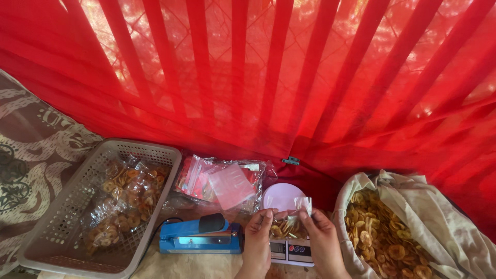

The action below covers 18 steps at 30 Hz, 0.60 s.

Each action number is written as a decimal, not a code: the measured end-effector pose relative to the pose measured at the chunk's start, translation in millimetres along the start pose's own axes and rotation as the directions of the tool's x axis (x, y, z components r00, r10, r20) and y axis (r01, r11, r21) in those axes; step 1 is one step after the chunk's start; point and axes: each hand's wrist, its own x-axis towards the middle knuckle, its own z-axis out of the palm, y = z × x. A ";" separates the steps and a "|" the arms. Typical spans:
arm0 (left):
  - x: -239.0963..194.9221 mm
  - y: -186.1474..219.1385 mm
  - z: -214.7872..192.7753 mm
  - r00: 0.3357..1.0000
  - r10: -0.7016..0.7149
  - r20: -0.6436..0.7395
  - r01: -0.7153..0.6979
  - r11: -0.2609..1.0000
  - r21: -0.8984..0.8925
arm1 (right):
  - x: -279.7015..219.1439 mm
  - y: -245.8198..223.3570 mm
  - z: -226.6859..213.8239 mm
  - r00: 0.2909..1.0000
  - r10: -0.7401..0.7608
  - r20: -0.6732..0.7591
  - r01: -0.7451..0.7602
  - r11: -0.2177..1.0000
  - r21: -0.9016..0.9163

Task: The person weighs dried fruit slices on a digital scale and places them into small plastic bags. They then use a handheld heat sealer to seal the bags and place the finished packages into a plastic basket. The process is repeated for multiple units.

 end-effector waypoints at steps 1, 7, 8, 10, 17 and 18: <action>1.1 1.0 0.1 1.000 -0.002 -0.006 0.002 1.000 0.010 | 0.2 -3.4 1.2 1.000 -0.006 0.017 0.006 1.000 0.027; 6.6 -1.0 -10.0 0.999 0.034 0.013 -0.034 0.999 -0.010 | 4.2 -22.8 6.9 0.990 0.110 0.093 -0.111 0.994 -0.003; 6.2 -2.0 -12.6 0.999 0.032 0.008 -0.032 1.000 -0.002 | 10.6 -22.6 8.0 0.987 0.085 0.134 -0.082 0.996 -0.024; 8.0 -1.7 -18.2 0.999 0.032 -0.001 -0.032 0.999 0.014 | 14.8 -22.7 7.8 0.983 0.075 0.169 -0.069 0.997 -0.040; 9.0 4.2 -25.9 1.000 0.016 0.016 -0.015 0.999 -0.036 | 17.0 -30.0 21.4 0.977 0.104 0.188 -0.056 0.968 -0.243; 8.6 6.1 -25.9 1.000 0.010 0.009 -0.010 1.000 -0.023 | 17.7 -27.1 20.9 0.973 0.070 0.220 -0.011 0.966 -0.257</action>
